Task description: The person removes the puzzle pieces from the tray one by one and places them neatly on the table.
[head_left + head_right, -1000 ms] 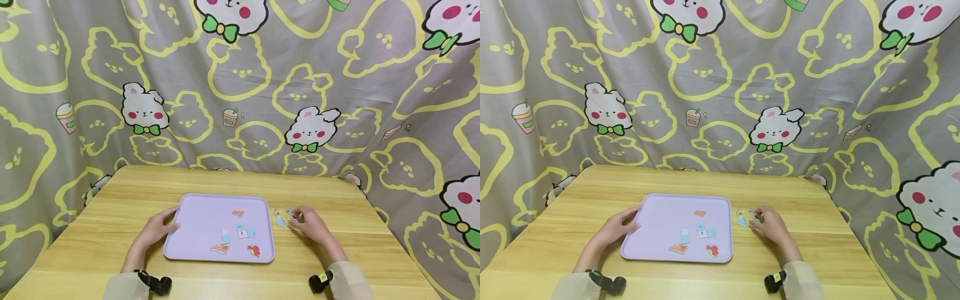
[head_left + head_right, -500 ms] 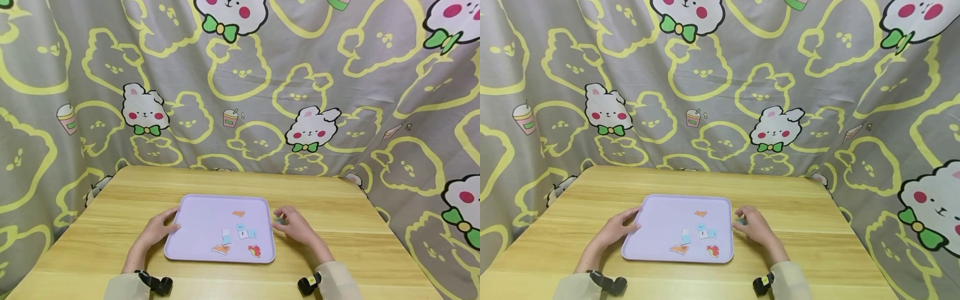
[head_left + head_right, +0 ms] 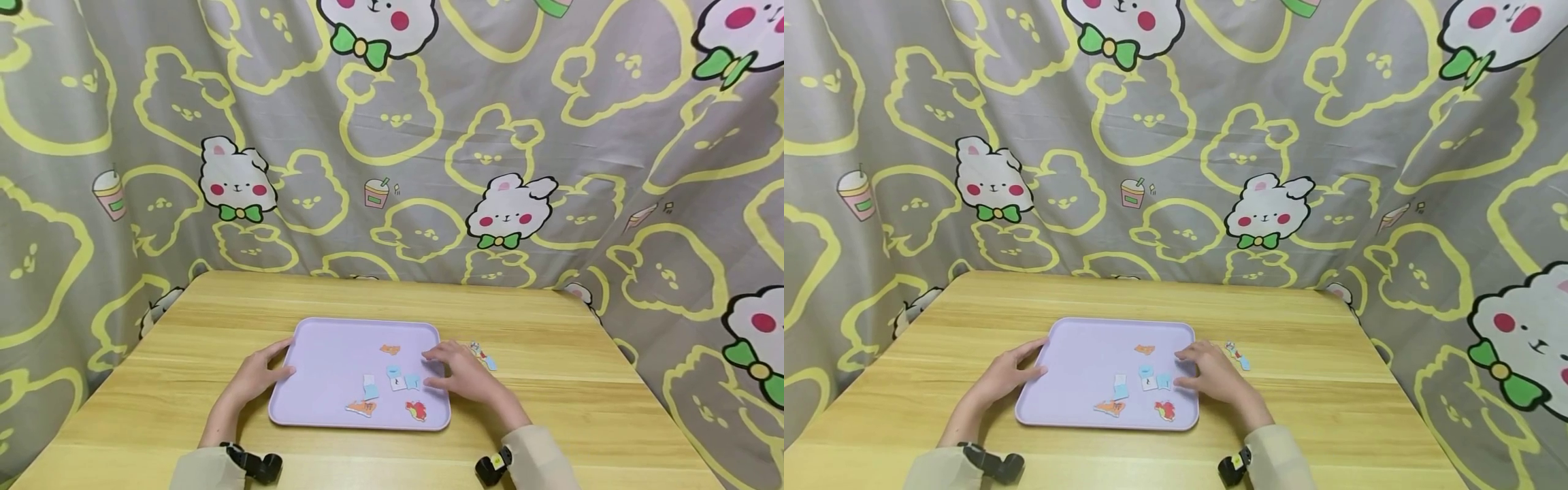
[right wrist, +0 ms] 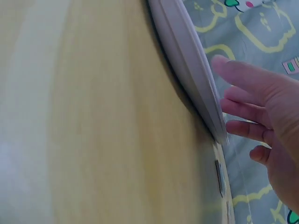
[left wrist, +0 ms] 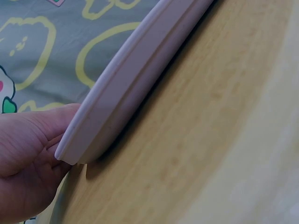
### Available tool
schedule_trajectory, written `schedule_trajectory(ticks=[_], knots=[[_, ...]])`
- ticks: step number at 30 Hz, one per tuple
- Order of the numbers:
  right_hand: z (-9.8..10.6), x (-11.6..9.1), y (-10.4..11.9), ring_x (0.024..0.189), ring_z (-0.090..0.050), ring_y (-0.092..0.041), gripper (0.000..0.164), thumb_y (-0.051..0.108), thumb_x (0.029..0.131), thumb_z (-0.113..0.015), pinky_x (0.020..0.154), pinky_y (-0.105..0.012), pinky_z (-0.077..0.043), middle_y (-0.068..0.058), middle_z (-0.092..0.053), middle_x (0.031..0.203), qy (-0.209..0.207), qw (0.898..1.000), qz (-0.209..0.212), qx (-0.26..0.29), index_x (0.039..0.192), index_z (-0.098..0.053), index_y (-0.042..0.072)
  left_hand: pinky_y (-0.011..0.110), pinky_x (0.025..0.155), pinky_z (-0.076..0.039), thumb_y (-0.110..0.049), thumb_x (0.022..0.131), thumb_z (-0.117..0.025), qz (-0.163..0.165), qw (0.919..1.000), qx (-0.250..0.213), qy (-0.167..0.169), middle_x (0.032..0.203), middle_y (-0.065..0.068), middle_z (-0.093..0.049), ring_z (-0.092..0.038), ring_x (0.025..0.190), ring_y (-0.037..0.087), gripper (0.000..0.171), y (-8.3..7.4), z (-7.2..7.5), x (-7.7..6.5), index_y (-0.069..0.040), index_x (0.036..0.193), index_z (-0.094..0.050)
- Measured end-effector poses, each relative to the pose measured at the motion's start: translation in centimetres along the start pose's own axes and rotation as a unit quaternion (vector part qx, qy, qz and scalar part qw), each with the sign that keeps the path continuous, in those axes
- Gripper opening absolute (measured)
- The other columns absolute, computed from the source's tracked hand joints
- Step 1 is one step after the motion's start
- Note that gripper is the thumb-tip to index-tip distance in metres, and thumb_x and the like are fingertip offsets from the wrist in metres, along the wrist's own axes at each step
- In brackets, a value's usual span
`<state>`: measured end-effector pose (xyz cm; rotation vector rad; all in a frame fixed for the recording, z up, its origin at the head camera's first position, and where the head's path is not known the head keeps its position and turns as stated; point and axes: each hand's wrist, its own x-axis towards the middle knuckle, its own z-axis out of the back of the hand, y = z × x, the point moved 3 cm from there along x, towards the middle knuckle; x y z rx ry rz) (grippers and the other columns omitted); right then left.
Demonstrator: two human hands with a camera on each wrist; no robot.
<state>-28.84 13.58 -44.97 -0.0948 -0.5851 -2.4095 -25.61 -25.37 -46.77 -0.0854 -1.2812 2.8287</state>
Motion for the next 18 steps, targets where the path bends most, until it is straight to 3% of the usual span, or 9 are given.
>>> schedule_trajectory(ticks=[5,11,18], knots=[[-0.2,0.3,1.1,0.111,-0.059,-0.024,0.048,0.035,0.081,-0.077,0.101,-0.048,-0.046,-0.007,-0.069,0.117,0.021,0.999,0.035,-0.029,0.121,-0.07,0.009,0.061,0.115,-0.031,-0.014,0.093,-0.066,-0.004,1.0,0.003,-0.001,0.152,0.026,-0.04,-0.032,0.142,0.047,0.06,0.0,0.0,0.1,-0.005,0.148,-0.043],[-0.6,0.5,1.8,0.109,-0.059,-0.022,0.041,0.034,0.082,-0.077,0.104,-0.061,-0.041,-0.004,-0.068,0.112,0.044,0.996,0.051,-0.05,0.116,-0.073,0.012,0.061,0.116,-0.03,-0.014,0.093,-0.066,-0.004,1.0,0.001,-0.001,0.152,0.026,-0.04,-0.032,0.142,0.048,0.06,0.0,0.0,0.1,-0.004,0.147,-0.043],[-0.8,0.7,2.2,0.097,-0.055,-0.011,0.03,0.033,0.083,-0.077,0.086,-0.034,-0.043,0.004,-0.068,0.103,0.04,0.992,0.076,-0.091,0.107,-0.077,0.015,0.061,0.115,-0.031,-0.014,0.093,-0.066,-0.012,0.9999,0.0,-0.003,0.151,0.026,-0.04,-0.032,0.142,0.048,0.06,0.2,0.1,0.2,-0.004,0.147,-0.043]])
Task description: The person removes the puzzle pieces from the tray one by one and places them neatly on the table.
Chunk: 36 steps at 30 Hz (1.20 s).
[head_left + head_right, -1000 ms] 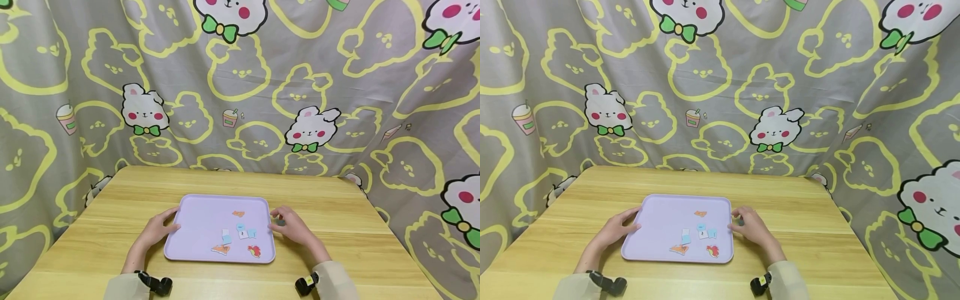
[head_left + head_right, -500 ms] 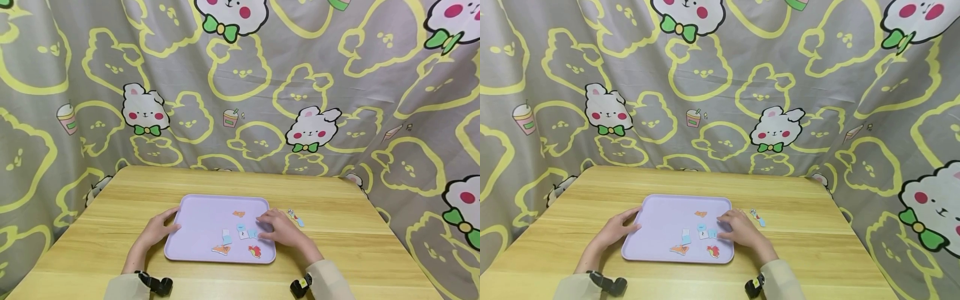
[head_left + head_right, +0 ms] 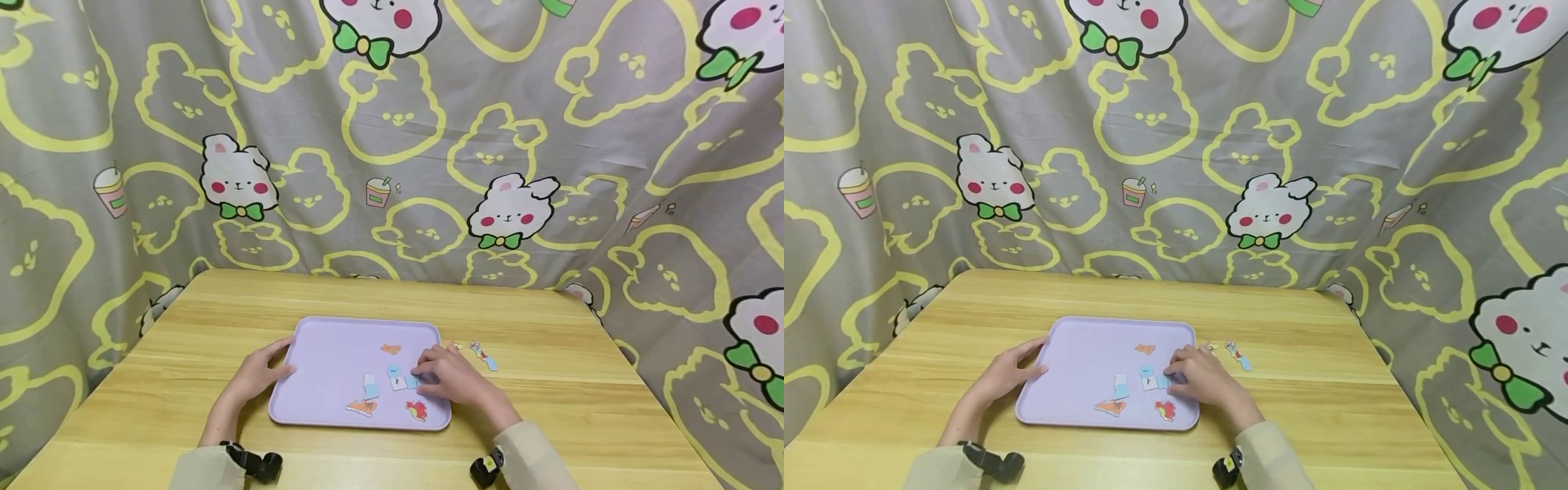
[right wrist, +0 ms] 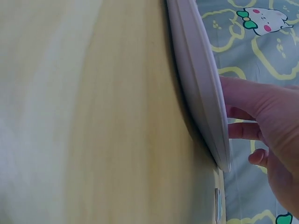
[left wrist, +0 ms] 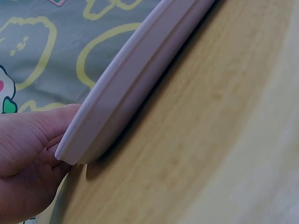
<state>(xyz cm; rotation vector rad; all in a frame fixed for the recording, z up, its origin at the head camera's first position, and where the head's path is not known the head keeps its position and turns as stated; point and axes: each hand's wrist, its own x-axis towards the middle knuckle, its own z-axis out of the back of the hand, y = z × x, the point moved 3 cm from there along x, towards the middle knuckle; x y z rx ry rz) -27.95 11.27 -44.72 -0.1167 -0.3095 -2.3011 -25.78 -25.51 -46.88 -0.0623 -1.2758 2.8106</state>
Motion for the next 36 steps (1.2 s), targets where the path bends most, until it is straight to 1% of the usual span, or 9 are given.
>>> schedule_trajectory(ticks=[3,8,14,18,20,22,27,31,36], knots=[[0.06,0.14,0.08,0.093,-0.055,-0.01,0.026,0.032,0.082,-0.077,0.081,-0.028,-0.04,0.005,-0.067,0.099,-0.008,1.0,0.007,-0.004,0.102,-0.078,0.016,0.061,0.116,-0.031,-0.014,0.092,-0.066,-0.002,1.0,-0.002,0.0,0.151,0.026,-0.04,-0.032,0.142,0.047,0.061,-0.05,0.05,0.07,-0.004,0.147,-0.043],[0.01,0.39,0.08,0.091,-0.054,-0.01,0.02,0.029,0.08,-0.079,0.081,-0.028,-0.04,0.006,-0.066,0.093,-0.012,1.0,0.004,0.005,0.094,-0.076,0.016,0.061,0.116,-0.03,-0.013,0.092,-0.066,-0.007,1.0,-0.001,-0.001,0.151,0.026,-0.041,-0.032,0.142,0.048,0.06,-0.09,0.11,0.17,-0.003,0.147,-0.043],[-0.29,0.44,0.06,0.09,-0.051,-0.01,0.021,0.028,0.078,-0.08,0.081,-0.028,-0.04,0.006,-0.065,0.092,-0.01,1.0,-0.005,0.004,0.093,-0.074,0.015,0.061,0.116,-0.03,-0.013,0.092,-0.066,-0.002,1.0,0.001,0.001,0.152,0.026,-0.04,-0.032,0.142,0.048,0.06,-0.06,0.04,0.07,-0.004,0.147,-0.042],[-0.33,0.37,0.13,0.091,-0.051,-0.01,0.022,0.028,0.077,-0.08,0.082,-0.03,-0.039,0.005,-0.066,0.092,-0.019,1.0,-0.008,0.009,0.093,-0.073,0.015,0.061,0.116,-0.03,-0.013,0.093,-0.066,0.003,1.0,0.0,0.004,0.152,0.026,-0.039,-0.031,0.143,0.047,0.061,-0.07,-0.05,-0.03,-0.004,0.148,-0.042],[-0.35,0.33,0.08,0.091,-0.052,-0.01,0.021,0.026,0.077,-0.08,0.083,-0.032,-0.039,0.005,-0.066,0.092,-0.026,0.999,-0.014,0.025,0.093,-0.073,0.014,0.061,0.116,-0.029,-0.013,0.093,-0.066,0.004,1.0,-0.001,0.004,0.152,0.026,-0.039,-0.031,0.143,0.047,0.061,-0.09,-0.07,-0.07,-0.004,0.148,-0.042],[-0.34,0.26,0.0,0.092,-0.053,-0.01,0.021,0.025,0.077,-0.08,0.088,-0.036,-0.04,0.005,-0.066,0.092,-0.035,0.998,-0.023,0.047,0.092,-0.073,0.014,0.061,0.116,-0.029,-0.013,0.093,-0.066,0.005,1.0,-0.001,0.005,0.152,0.026,-0.039,-0.031,0.143,0.048,0.061,-0.13,-0.06,-0.08,-0.003,0.148,-0.042],[-0.34,0.19,-0.28,0.092,-0.053,-0.01,0.02,0.019,0.076,-0.081,0.095,-0.047,-0.038,0.005,-0.066,0.092,-0.073,0.988,-0.044,0.127,0.093,-0.071,0.015,0.061,0.116,-0.029,-0.014,0.093,-0.066,0.002,1.0,0.002,0.003,0.152,0.026,-0.039,-0.03,0.143,0.048,0.061,-0.18,0.03,0.02,-0.003,0.148,-0.042],[-0.46,0.18,-0.42,0.09,-0.054,-0.012,0.02,0.015,0.077,-0.08,0.098,-0.056,-0.035,0.006,-0.066,0.091,-0.106,0.975,-0.05,0.19,0.093,-0.069,0.018,0.061,0.117,-0.028,-0.014,0.092,-0.066,0.001,1.0,0.001,0.001,0.152,0.026,-0.039,-0.03,0.143,0.048,0.061,-0.18,0.1,0.11,-0.004,0.147,-0.042],[-0.48,0.18,-0.4,0.089,-0.055,-0.016,0.02,0.013,0.078,-0.08,0.104,-0.069,-0.027,0.006,-0.066,0.091,-0.135,0.959,-0.058,0.243,0.093,-0.068,0.019,0.06,0.117,-0.029,-0.014,0.092,-0.066,0.006,1.0,-0.002,0.002,0.152,0.026,-0.039,-0.03,0.143,0.047,0.061,-0.15,0.06,0.04,-0.004,0.148,-0.042]])
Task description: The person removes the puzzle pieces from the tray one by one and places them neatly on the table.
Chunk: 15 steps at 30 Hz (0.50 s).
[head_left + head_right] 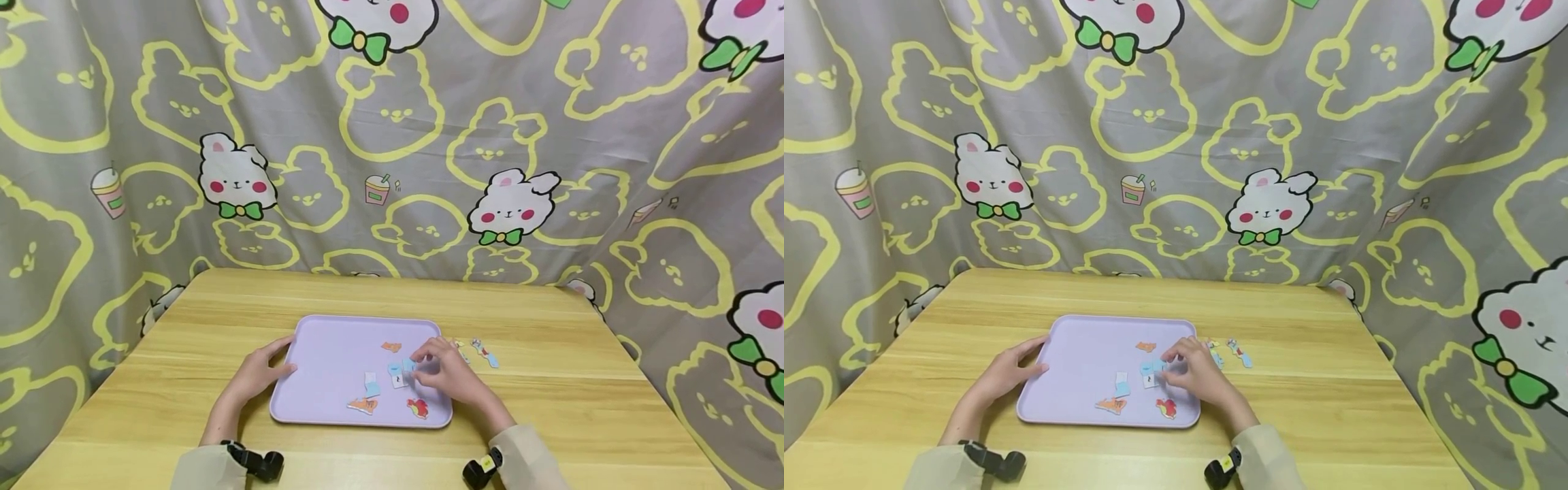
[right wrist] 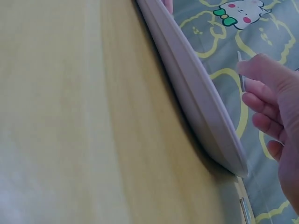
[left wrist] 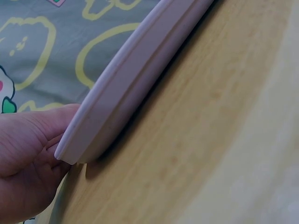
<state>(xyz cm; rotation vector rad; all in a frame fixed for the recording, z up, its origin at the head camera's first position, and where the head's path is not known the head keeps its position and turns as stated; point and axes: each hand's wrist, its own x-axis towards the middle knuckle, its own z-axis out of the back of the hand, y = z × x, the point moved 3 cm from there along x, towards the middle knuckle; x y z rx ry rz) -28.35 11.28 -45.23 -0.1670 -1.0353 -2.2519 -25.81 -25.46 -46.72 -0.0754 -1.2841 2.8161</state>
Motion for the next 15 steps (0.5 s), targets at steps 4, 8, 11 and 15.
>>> schedule_trajectory(ticks=[4,8,11,15], knots=[[0.3,0.0,0.1,0.088,-0.056,-0.016,0.021,0.012,0.078,-0.08,0.102,-0.055,-0.036,0.007,-0.066,0.092,-0.013,1.0,0.002,-0.002,0.093,-0.068,0.018,0.061,0.116,-0.029,-0.014,0.093,-0.066,0.004,1.0,0.001,0.002,0.152,0.026,-0.038,-0.03,0.143,0.048,0.061,0.0,-0.1,-0.1,-0.005,0.148,-0.042],[0.6,-0.2,-0.1,0.088,-0.055,-0.016,0.022,0.011,0.077,-0.081,0.086,-0.031,-0.041,0.006,-0.066,0.092,-0.022,1.0,0.001,-0.017,0.094,-0.069,0.017,0.061,0.116,-0.029,-0.015,0.093,-0.065,0.009,1.0,0.003,0.003,0.153,0.026,-0.038,-0.03,0.143,0.048,0.061,0.0,-0.2,-0.1,-0.005,0.148,-0.041],[0.9,-0.4,-0.3,0.087,-0.055,-0.018,0.022,0.012,0.077,-0.081,0.084,-0.027,-0.04,0.006,-0.067,0.092,-0.028,0.999,0.0,-0.02,0.095,-0.069,0.017,0.061,0.116,-0.029,-0.015,0.093,-0.066,0.009,0.9999,0.003,0.002,0.153,0.026,-0.038,-0.03,0.143,0.048,0.061,0.0,-0.2,0.0,-0.005,0.148,-0.042],[1.4,-0.6,-0.6,0.087,-0.055,-0.02,0.022,0.011,0.077,-0.08,0.084,-0.03,-0.042,0.006,-0.067,0.093,-0.031,0.999,-0.006,-0.015,0.096,-0.069,0.016,0.061,0.116,-0.029,-0.015,0.093,-0.066,0.007,1.0,0.005,0.001,0.153,0.026,-0.038,-0.03,0.143,0.048,0.062,0.1,-0.2,0.0,-0.005,0.148,-0.042]])
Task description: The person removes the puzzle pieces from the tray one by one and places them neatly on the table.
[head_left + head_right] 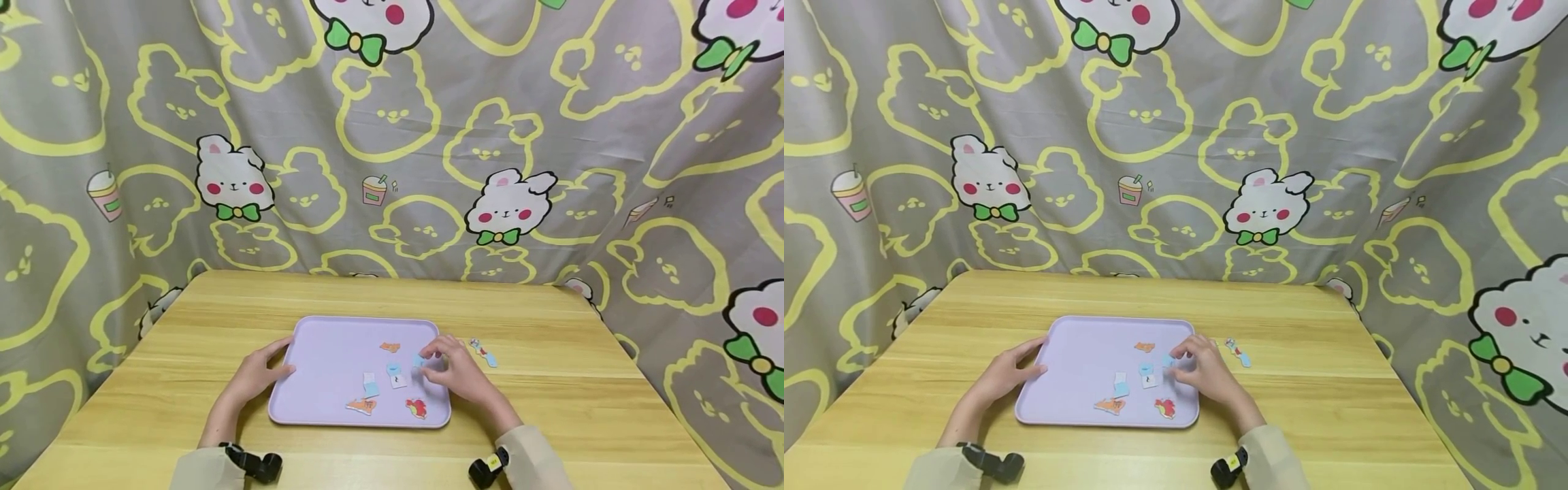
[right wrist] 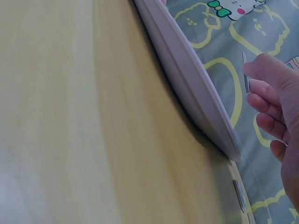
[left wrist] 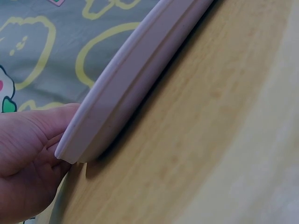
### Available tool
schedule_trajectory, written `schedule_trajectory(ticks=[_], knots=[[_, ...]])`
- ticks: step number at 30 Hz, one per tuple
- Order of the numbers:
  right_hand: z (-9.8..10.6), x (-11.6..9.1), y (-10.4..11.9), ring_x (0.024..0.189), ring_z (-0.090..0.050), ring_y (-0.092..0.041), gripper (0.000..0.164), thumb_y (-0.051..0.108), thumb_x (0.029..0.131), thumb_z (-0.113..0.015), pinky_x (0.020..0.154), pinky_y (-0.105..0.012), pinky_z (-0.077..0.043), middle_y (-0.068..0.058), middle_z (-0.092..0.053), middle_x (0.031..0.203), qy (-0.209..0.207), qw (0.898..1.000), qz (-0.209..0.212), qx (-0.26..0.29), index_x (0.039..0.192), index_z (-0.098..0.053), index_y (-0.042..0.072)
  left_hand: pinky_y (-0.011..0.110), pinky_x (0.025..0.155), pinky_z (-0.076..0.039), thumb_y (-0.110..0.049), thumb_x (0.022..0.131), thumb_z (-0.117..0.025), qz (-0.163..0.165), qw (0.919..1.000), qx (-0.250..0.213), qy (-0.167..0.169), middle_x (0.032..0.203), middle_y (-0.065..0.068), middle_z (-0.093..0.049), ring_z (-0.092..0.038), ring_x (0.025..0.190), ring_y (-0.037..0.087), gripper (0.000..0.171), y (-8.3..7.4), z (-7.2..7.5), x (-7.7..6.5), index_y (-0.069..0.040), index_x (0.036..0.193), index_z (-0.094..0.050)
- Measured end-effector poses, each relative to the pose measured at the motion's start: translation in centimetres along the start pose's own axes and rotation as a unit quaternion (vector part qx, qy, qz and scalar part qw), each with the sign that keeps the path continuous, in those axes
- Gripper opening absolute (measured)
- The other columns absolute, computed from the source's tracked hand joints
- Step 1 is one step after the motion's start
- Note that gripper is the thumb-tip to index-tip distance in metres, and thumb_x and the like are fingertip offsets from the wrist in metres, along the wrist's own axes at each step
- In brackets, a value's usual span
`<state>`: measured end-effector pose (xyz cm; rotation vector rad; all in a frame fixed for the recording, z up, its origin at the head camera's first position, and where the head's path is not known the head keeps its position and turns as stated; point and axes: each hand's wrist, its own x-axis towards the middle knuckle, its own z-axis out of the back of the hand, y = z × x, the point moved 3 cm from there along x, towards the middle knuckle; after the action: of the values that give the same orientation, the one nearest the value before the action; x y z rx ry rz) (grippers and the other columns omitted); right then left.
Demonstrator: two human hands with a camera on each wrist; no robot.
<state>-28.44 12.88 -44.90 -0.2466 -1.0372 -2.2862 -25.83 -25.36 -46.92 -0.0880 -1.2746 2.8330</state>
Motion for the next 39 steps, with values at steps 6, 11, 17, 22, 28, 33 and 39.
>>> schedule_trajectory(ticks=[6,11,17,22,28,33,39], knots=[[0.8,-0.3,-0.6,0.091,-0.057,-0.018,0.021,0.011,0.08,-0.078,0.086,-0.035,-0.05,0.004,-0.067,0.097,0.002,1.0,-0.026,0.001,0.099,-0.07,0.014,0.062,0.117,-0.028,-0.016,0.093,-0.066,0.004,1.0,-0.004,0.003,0.153,0.026,-0.037,-0.029,0.144,0.048,0.062,0.1,0.0,0.0,-0.006,0.149,-0.041],[1.4,-0.5,-1.4,0.091,-0.055,-0.014,0.02,0.013,0.08,-0.078,0.087,-0.035,-0.043,0.007,-0.066,0.098,-0.01,0.999,-0.032,-0.011,0.098,-0.07,0.017,0.061,0.117,-0.028,-0.016,0.093,-0.066,0.006,0.9999,-0.007,0.006,0.154,0.026,-0.036,-0.028,0.144,0.048,0.062,0.1,0.1,0.0,-0.006,0.149,-0.041],[2.3,-0.7,-2.5,0.088,-0.056,-0.014,0.021,0.012,0.078,-0.079,0.087,-0.031,-0.039,0.006,-0.068,0.096,-0.033,0.999,-0.016,-0.02,0.096,-0.071,0.016,0.061,0.117,-0.028,-0.014,0.092,-0.066,0.001,1.0,-0.006,0.002,0.153,0.027,-0.037,-0.029,0.143,0.048,0.061,-0.1,0.2,0.0,-0.005,0.148,-0.041],[3.0,-1.1,-3.3,0.085,-0.055,-0.014,0.021,0.009,0.077,-0.08,0.083,-0.03,-0.043,0.003,-0.069,0.096,-0.049,0.999,-0.012,-0.02,0.095,-0.071,0.015,0.062,0.117,-0.028,-0.016,0.093,-0.066,0.009,0.9999,-0.006,0.006,0.154,0.026,-0.036,-0.028,0.144,0.048,0.062,-0.1,0.1,0.0,-0.006,0.149,-0.041],[3.7,-1.5,-4.3,0.083,-0.054,-0.013,0.021,0.007,0.076,-0.08,0.072,-0.025,-0.048,-0.003,-0.071,0.099,-0.064,0.998,-0.008,-0.023,0.093,-0.071,0.013,0.061,0.118,-0.025,-0.018,0.094,-0.065,0.021,0.9996,-0.014,0.01,0.156,0.024,-0.034,-0.024,0.146,0.047,0.063,0.0,-0.1,0.0,-0.007,0.15,-0.039],[4.4,-1.8,-5.3,0.082,-0.054,-0.013,0.02,0.006,0.076,-0.08,0.069,-0.023,-0.049,-0.002,-0.07,0.095,-0.069,0.997,-0.018,-0.033,0.094,-0.071,0.012,0.061,0.118,-0.024,-0.016,0.093,-0.065,0.023,0.9995,-0.02,0.009,0.156,0.023,-0.034,-0.023,0.146,0.047,0.063,0.1,-0.1,0.0,-0.007,0.15,-0.039],[5.4,-2.4,-6.2,0.08,-0.057,-0.018,0.02,0.004,0.076,-0.079,0.071,-0.029,-0.051,-0.002,-0.068,0.091,-0.069,0.996,-0.031,-0.053,0.094,-0.072,0.009,0.061,0.118,-0.025,-0.018,0.093,-0.065,0.02,0.9996,-0.017,0.01,0.156,0.024,-0.034,-0.024,0.146,0.047,0.063,0.0,-0.1,0.0,-0.006,0.15,-0.039]])
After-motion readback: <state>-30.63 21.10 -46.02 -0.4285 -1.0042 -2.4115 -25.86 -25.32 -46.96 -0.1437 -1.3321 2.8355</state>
